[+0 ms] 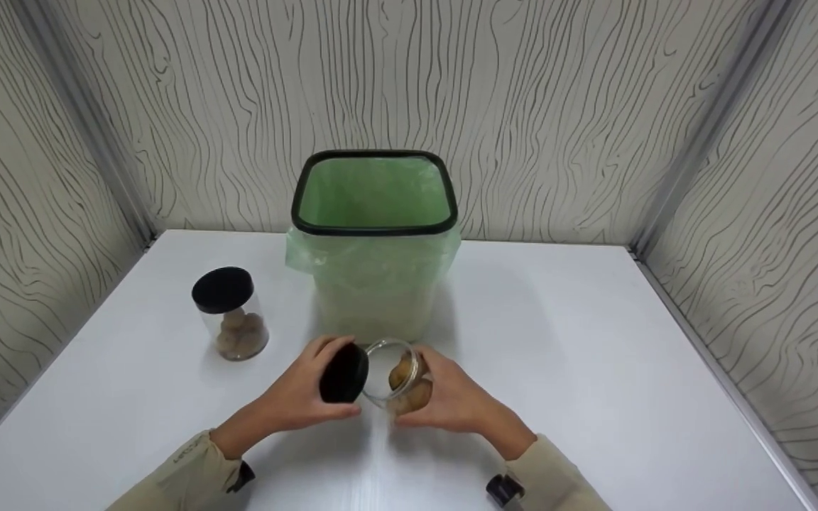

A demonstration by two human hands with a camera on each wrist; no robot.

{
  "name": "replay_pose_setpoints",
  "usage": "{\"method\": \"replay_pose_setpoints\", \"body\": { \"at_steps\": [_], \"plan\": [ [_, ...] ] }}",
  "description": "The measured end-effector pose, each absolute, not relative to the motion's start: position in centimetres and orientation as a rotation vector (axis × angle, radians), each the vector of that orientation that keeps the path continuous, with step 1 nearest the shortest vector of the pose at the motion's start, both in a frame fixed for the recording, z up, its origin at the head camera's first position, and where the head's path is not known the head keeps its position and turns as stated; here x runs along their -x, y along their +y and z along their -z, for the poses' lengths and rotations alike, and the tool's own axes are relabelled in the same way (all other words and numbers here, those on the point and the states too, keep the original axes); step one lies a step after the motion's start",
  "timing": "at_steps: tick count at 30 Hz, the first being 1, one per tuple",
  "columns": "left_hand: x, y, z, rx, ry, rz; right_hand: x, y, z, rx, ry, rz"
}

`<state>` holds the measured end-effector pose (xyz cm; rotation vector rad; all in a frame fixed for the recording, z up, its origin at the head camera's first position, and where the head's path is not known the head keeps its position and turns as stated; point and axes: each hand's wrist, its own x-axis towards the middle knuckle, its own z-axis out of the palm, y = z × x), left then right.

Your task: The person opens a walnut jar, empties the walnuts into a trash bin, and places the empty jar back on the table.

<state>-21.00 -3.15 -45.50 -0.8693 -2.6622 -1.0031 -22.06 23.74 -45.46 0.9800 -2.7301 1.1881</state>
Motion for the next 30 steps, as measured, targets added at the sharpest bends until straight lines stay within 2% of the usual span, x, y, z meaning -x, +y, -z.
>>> {"method": "replay_pose_setpoints", "body": {
  "at_steps": [12,30],
  "plan": [
    [21.3,-5.8,45.9,0.815,-2.763,0.894,22.2,24.4,45.2,-0.892,-2.729,-1.225],
    [21.7,-8.5,47.6,0.865,-2.84,0.385,22.3,25.3,45.3,-0.844,-2.759,-1.265]
  ]
}}
